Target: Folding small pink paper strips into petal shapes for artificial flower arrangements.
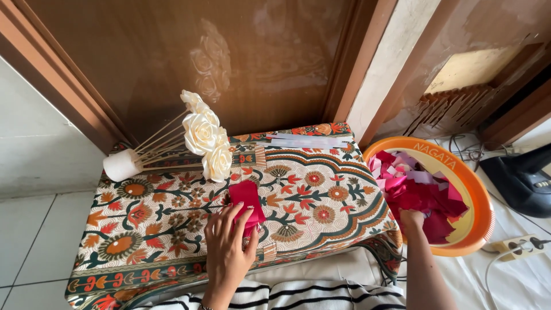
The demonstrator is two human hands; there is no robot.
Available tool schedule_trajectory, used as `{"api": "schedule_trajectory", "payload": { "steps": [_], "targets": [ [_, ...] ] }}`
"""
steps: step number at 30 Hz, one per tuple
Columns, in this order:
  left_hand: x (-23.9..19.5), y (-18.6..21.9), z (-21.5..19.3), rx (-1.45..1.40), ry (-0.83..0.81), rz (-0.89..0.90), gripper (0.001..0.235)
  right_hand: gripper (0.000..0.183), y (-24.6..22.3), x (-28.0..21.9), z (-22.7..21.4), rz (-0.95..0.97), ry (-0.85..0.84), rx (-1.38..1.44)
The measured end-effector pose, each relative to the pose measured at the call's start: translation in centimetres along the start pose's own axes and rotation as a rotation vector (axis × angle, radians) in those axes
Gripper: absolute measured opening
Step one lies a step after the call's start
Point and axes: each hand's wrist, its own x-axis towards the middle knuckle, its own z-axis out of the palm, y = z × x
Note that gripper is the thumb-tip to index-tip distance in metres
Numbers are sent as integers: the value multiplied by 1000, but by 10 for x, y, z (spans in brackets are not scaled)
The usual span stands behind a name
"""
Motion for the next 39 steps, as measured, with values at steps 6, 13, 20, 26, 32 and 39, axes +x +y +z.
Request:
{"api": "schedule_trajectory", "payload": {
  "steps": [6, 13, 20, 26, 32, 39],
  "targets": [
    [-2, -3, 3, 1, -17, 20, 51, 28, -14, -44, -36, -71, 93, 40],
    [3, 1, -5, -77, -23, 37, 61, 24, -68, -173, -110, -200, 97, 536],
    [1, 3, -9, -205, 16, 2, 42, 32, -141, -359, -143, -443, -190, 995],
    [-14, 58, -39, -1089, -226, -313, 50, 45, -173, -450, -109, -364, -317, 827],
    [-23, 77, -39, -1475, -430, -571, 49, 56, -217, -513, -82, -445, -625, 887],
    [8, 30, -20, -1013, 139, -361, 31, 55, -182, -498, -60, -492, -716, 878]
  ]
}}
